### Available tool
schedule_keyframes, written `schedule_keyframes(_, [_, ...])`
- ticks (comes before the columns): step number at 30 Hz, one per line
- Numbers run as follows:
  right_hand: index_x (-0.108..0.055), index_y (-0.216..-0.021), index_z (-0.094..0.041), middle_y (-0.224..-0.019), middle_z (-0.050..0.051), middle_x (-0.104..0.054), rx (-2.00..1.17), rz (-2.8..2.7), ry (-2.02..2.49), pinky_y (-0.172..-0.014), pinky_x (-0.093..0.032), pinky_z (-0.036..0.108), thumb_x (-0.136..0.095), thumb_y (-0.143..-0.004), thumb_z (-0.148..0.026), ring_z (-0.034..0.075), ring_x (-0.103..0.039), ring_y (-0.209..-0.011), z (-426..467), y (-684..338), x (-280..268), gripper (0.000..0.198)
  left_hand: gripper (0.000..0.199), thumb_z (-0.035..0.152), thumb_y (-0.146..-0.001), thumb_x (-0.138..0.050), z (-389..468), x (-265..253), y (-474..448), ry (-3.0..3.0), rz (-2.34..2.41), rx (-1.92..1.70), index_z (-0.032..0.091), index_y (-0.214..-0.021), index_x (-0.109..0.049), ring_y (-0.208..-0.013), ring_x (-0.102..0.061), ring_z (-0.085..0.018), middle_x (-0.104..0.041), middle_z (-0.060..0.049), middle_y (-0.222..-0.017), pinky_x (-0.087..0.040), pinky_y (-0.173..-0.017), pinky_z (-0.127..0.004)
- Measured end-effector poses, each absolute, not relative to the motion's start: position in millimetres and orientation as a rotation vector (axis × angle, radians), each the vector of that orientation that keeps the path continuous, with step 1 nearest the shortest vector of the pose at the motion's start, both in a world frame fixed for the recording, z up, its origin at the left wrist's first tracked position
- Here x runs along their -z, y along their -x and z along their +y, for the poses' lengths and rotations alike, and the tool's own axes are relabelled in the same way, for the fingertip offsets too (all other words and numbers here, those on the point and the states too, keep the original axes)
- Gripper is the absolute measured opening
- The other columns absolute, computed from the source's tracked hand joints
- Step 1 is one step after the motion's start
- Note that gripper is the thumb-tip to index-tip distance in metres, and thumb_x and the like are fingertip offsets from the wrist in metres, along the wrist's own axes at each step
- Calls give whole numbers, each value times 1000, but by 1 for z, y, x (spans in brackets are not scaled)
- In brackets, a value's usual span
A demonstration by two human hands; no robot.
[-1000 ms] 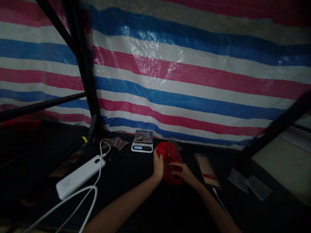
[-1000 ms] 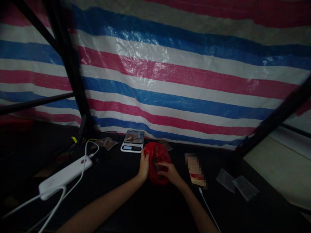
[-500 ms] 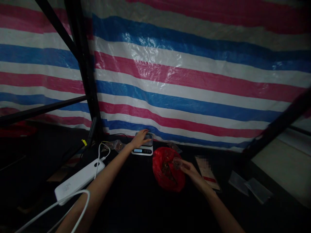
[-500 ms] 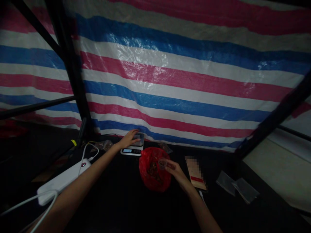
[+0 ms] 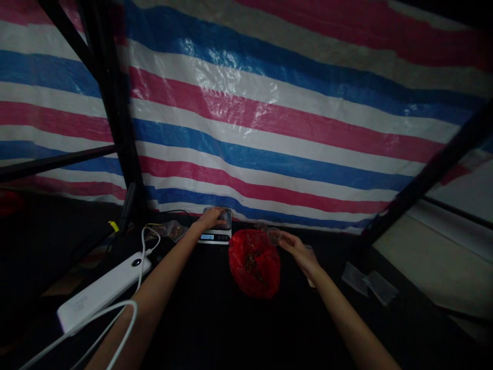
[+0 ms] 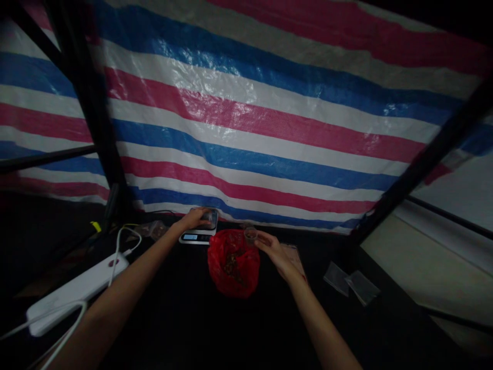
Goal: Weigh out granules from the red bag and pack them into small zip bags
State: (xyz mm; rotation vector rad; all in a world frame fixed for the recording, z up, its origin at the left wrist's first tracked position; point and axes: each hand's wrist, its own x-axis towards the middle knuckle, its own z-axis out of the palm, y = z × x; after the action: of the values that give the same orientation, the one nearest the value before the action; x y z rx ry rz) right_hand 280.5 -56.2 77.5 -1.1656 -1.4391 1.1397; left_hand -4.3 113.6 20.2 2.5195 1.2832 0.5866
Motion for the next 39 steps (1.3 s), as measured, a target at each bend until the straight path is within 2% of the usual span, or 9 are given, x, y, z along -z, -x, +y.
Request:
schedule_keyframes(5, [-62,-100,-23,-107,5,-63,-1160,-1590,1134,-91,-38,37,-63,-68,-41,22,-56,-100,-37,-261,-88,36,45,46,-73,-50,97,-23,3,-2125,1106,-922,13,-103,-59,-84,-58,-20,-65,-7,-94,-43,-75,-29])
schedule_keyframes(9, [-61,-101,-21,-102,5,-65,-1052,-1726,1124,-86,-42,36,-58,-71,-43,22,-59,-94,-9,-238,-101,38,47,46,-72,-53,69,-37,4,-1723,779,-1099,13,-105,-59,-96,-56,-22,-62,-9,-105,-41,-85,-31])
schedule_keyframes(13, [-62,-100,-21,-98,5,-66,-744,-1890,1166,-82,-43,36,-59,-70,-39,21,-60,-88,16,-212,-113,35,49,43,-72,-55,50,-53,7,-1547,647,-1143,14,-112,-54,-103,-53,-23,-58,-10,-113,-36,-92,-34])
schedule_keyframes(17, [-60,-104,-24,-98,4,-65,-479,-2071,1174,-78,-43,34,-58,-72,-39,19,-59,-86,27,-194,-130,36,48,39,-68,-61,47,-60,10,-1507,616,-1152,13,-108,-57,-100,-55,-23,-61,-10,-108,-37,-91,-36])
schedule_keyframes(22, [-59,-104,-20,-93,5,-66,-179,-2162,1281,-71,-43,33,-58,-72,-43,20,-59,-79,29,-186,-147,39,45,39,-70,-59,45,-66,13,-1519,585,-1147,12,-107,-58,-101,-55,-22,-61,-10,-108,-37,-91,-35])
schedule_keyframes(26, [-59,-105,-20,-95,5,-64,35,-2299,1278,-69,-41,31,-56,-74,-41,19,-58,-79,24,-180,-153,37,50,39,-67,-62,44,-70,12,-1529,631,-1152,12,-108,-56,-97,-56,-22,-62,-10,-106,-41,-85,-33])
schedule_keyframes(30, [-57,-105,-20,-99,7,-62,310,-2474,1257,-76,-37,33,-55,-76,-39,22,-54,-90,15,-170,-161,35,50,38,-63,-66,44,-72,10,-1553,622,-1128,11,-105,-57,-88,-59,-21,-64,-9,-100,-44,-78,-30])
schedule_keyframes(33, [-56,-105,-20,-102,8,-60,530,-2555,1246,-79,-34,36,-54,-79,-33,25,-50,-97,8,-161,-170,29,44,37,-65,-64,43,-73,9,-1586,580,-1129,11,-100,-59,-86,-59,-19,-65,-7,-95,-44,-77,-29])
schedule_keyframes(39, [-56,-100,-16,-102,11,-57,856,-2619,1192,-80,-29,38,-45,-81,-13,25,-46,-97,-8,-143,-179,22,43,36,-66,-64,43,-74,10,-1621,602,-1124,11,-100,-58,-86,-59,-18,-65,-6,-93,-44,-78,-29])
